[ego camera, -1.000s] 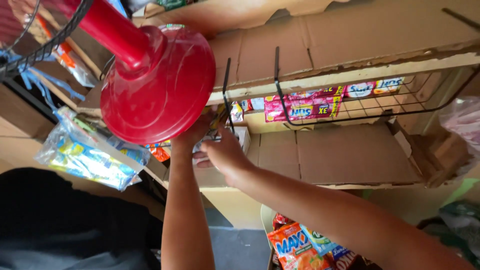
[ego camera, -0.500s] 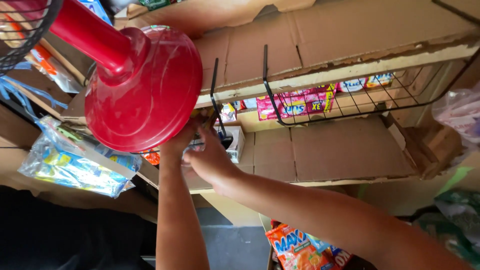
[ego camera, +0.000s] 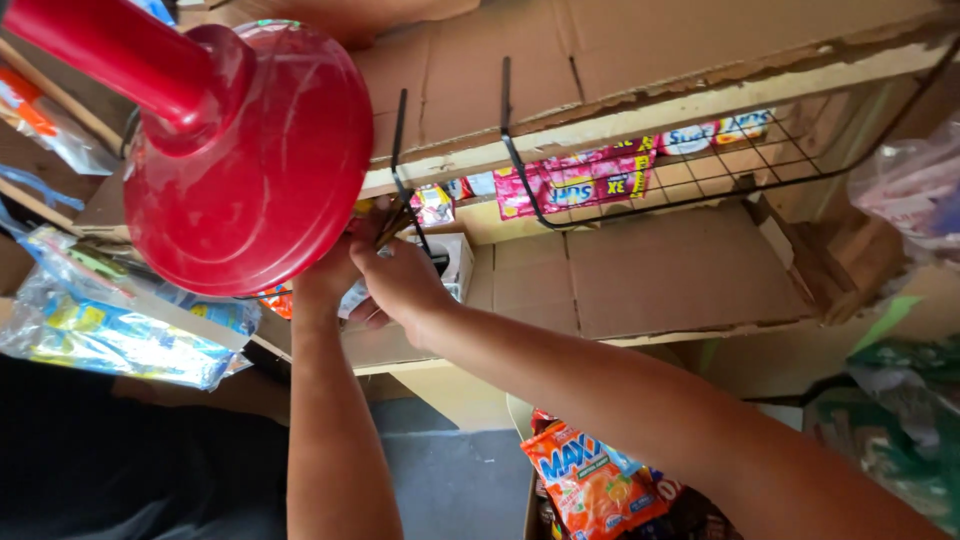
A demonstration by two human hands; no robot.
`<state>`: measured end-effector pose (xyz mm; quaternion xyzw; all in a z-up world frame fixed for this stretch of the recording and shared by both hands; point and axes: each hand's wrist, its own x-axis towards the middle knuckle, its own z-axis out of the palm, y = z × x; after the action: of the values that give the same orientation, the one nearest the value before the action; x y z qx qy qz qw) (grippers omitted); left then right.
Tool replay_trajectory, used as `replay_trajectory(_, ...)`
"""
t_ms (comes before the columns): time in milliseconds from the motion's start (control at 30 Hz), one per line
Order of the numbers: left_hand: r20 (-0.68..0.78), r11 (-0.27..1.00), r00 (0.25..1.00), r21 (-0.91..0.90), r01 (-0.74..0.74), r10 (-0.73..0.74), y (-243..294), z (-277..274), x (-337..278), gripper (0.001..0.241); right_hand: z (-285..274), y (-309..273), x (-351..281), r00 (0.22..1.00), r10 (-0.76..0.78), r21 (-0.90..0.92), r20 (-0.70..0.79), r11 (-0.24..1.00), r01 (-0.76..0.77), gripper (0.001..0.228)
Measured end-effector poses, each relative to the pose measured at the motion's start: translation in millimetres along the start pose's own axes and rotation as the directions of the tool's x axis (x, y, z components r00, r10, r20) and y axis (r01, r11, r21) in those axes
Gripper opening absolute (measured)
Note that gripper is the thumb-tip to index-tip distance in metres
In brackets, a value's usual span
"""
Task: Organizing canned goods and snack packets on a shelf in a small grocery store.
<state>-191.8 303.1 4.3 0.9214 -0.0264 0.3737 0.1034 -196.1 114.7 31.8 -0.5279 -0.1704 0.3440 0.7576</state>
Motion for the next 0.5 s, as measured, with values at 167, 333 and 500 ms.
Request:
replay_trajectory(167,-0.004,0.916,0.931,-0.182,0.357,-0.364,56.8,-13.1,-1.9,0.039,-10.6,3.3,14.9,0.998,-0.059,-0.077,-0.02,0.995,0.057,0.051)
replay_trajectory(333,-0.337,0.977,0.92,-0.007,0.212,-0.202,77.9,-14.7,-15.0,0.046,-5.7,9.3,7.6,0.991,-0.074,-0.088,-0.111,0.994,0.065,0.05)
replay_trajectory(500,-0.478,0.946,0.817,-0.178,0.27,-0.322,102.1,-17.2,-19.4,0.049,-11.3,15.0,-2.7,0.952,-0.29,-0.187,-0.101,0.945,0.268,0.031)
